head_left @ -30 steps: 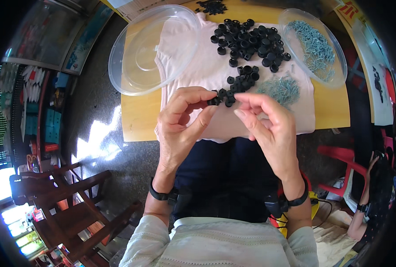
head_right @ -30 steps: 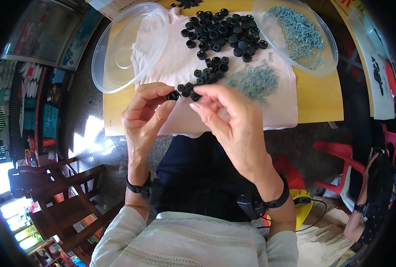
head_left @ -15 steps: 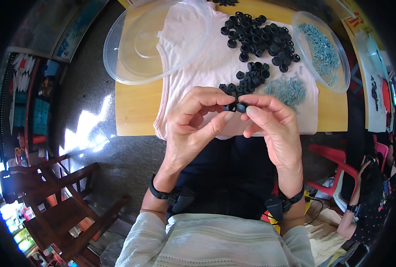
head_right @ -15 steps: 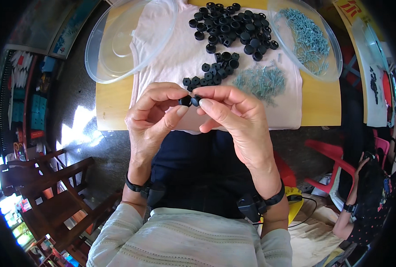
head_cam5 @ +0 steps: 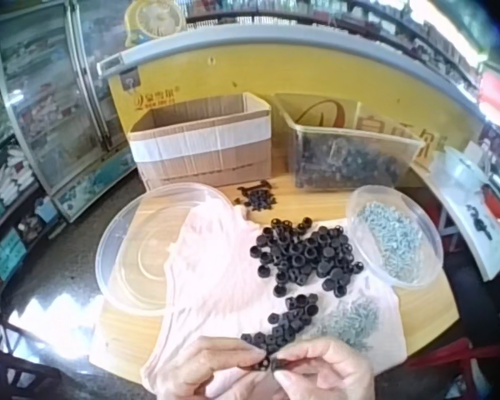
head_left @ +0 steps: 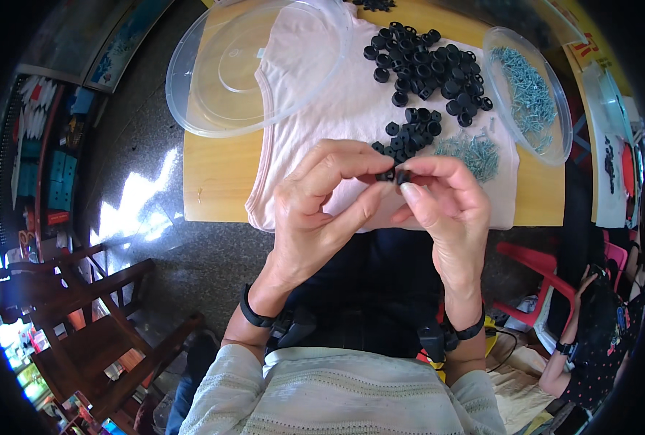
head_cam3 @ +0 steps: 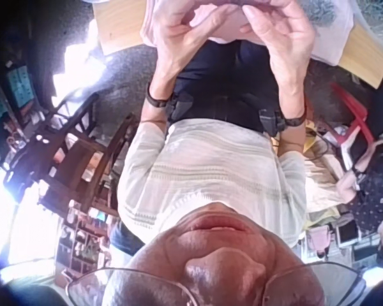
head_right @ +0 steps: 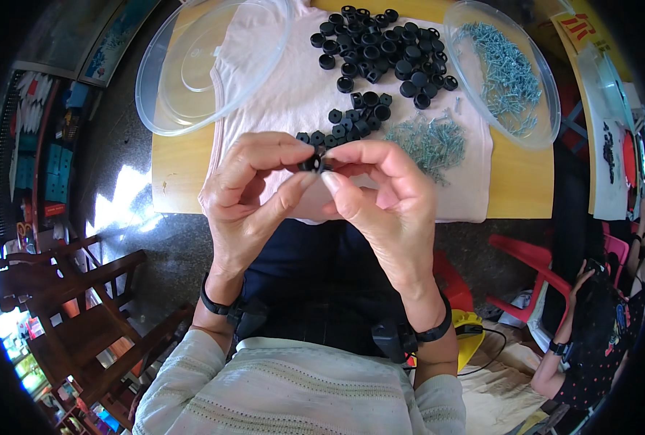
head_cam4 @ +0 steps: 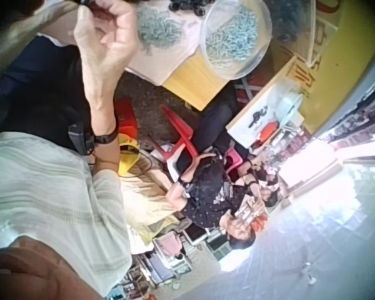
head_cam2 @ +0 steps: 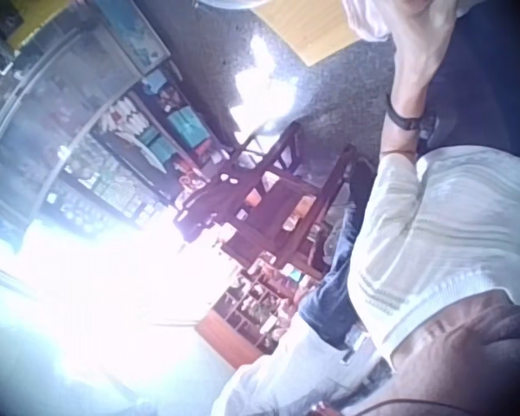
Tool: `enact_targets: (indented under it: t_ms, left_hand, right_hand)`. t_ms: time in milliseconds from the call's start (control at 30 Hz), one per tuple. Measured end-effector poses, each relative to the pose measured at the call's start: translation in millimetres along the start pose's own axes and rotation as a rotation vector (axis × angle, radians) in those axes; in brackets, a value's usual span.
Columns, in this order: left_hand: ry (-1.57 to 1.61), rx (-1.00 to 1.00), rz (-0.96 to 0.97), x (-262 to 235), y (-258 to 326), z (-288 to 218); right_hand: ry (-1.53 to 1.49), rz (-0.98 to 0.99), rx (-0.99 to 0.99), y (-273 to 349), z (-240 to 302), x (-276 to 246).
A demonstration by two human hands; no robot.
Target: Assembling plastic parts by inserting a metal pin and blue washer into a black plastic housing.
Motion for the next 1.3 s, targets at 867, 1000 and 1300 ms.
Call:
enact_targets:
  t_ms: [867,1000,1300]
  left_hand:
    - [0.314,-0.482,0.088,28,21,17]
    - [0.511,-0.506,0.069,36,27,18]
    - [0.910,-0.632,0.210,67,36,20]
  right_hand:
    - [0.967,-0.069,-0.699,44,64,18]
    - [0.960,-0.036,-0.740,54,66,23]
    - [0.219,0.035,-0.233,57,40,-16]
Point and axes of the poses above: each hand's wrist, its own y-axis away from the middle knuckle, its own x-axis out of the palm, z = x × y, the point moved 10 cm from there along -y, towards the middle knuckle, and after that the axes turned 3 degrees about -y, right-handed, at the moved point
